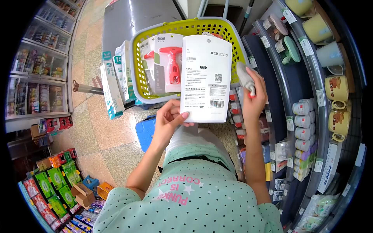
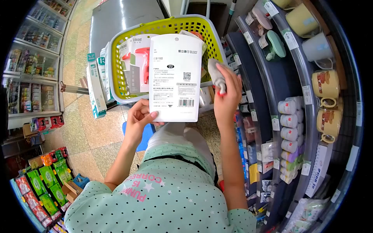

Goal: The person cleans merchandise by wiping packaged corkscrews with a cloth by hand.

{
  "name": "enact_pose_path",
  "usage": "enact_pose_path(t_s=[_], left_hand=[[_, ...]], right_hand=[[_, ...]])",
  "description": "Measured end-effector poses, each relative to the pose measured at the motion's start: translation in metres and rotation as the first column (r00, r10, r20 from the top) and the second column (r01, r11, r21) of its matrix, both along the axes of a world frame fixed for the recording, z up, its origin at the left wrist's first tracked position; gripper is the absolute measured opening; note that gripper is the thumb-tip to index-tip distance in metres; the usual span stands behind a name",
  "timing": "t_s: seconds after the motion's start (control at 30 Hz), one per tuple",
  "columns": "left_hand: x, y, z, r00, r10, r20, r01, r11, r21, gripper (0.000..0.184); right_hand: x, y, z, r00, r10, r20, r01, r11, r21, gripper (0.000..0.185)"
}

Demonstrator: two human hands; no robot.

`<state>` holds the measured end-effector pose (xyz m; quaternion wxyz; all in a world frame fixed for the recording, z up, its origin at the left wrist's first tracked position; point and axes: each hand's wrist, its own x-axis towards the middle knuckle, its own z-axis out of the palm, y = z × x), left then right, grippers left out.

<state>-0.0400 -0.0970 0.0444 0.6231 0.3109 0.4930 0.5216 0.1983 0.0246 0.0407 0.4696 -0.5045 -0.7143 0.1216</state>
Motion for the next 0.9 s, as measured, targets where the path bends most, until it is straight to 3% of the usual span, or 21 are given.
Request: enact_pose_path(t_s=[0.13, 0.27, 0.37, 0.47, 0.57, 0.67, 0.77, 0.9], left_hand=[[-0.009, -0.007, 0.004, 0.999, 0.034, 0.017, -0.034, 0.999, 0.014, 0.012], [-0.018, -0.012, 0.006, 0.998, 0.065, 0.019, -0.065, 0.998, 0.025, 0.013], [-0.021, -0.014, 0.008, 0.997, 0.073, 0.022, -0.073, 0.997, 0.032, 0.014], [-0.021, -0.011, 0.011, 0.996, 0.083, 0.028, -0.084, 0.995, 0.053, 0.013], [-0.013, -0.005, 0.021, 0.993, 0.108, 0.039, -0.111, 0.990, 0.092, 0.013], [0.005, 0.000, 0.030, 0.989, 0.146, 0.030, -0.149, 0.974, 0.169, 0.014], [0.023, 0.005, 0.027, 0.970, 0.168, -0.178, -0.108, 0.946, 0.304, 0.015], [0.038, 0.021, 0.046, 0.806, 0.310, -0.504, 0.103, 0.765, 0.636, 0.026]], right_hand=[[-0.011, 0.033, -0.011, 0.978, 0.034, 0.204, -0.032, 0.999, -0.013, 0.048], [-0.021, 0.043, -0.021, 0.943, 0.158, 0.292, -0.099, 0.973, -0.209, 0.050], [-0.024, 0.037, -0.015, 0.938, 0.248, 0.241, -0.171, 0.938, -0.302, 0.047], [-0.027, 0.019, 0.011, 0.976, 0.126, 0.179, -0.070, 0.954, -0.291, 0.042], [-0.036, -0.007, 0.049, 0.999, 0.035, 0.006, -0.035, 0.996, -0.087, 0.037], [-0.052, -0.048, 0.082, 0.998, 0.062, -0.027, -0.064, 0.993, -0.097, 0.030], [-0.065, -0.070, 0.094, 0.993, 0.113, 0.037, -0.108, 0.989, -0.103, 0.034], [-0.070, -0.079, 0.095, 0.999, 0.036, -0.041, -0.040, 0.992, -0.116, 0.040]])
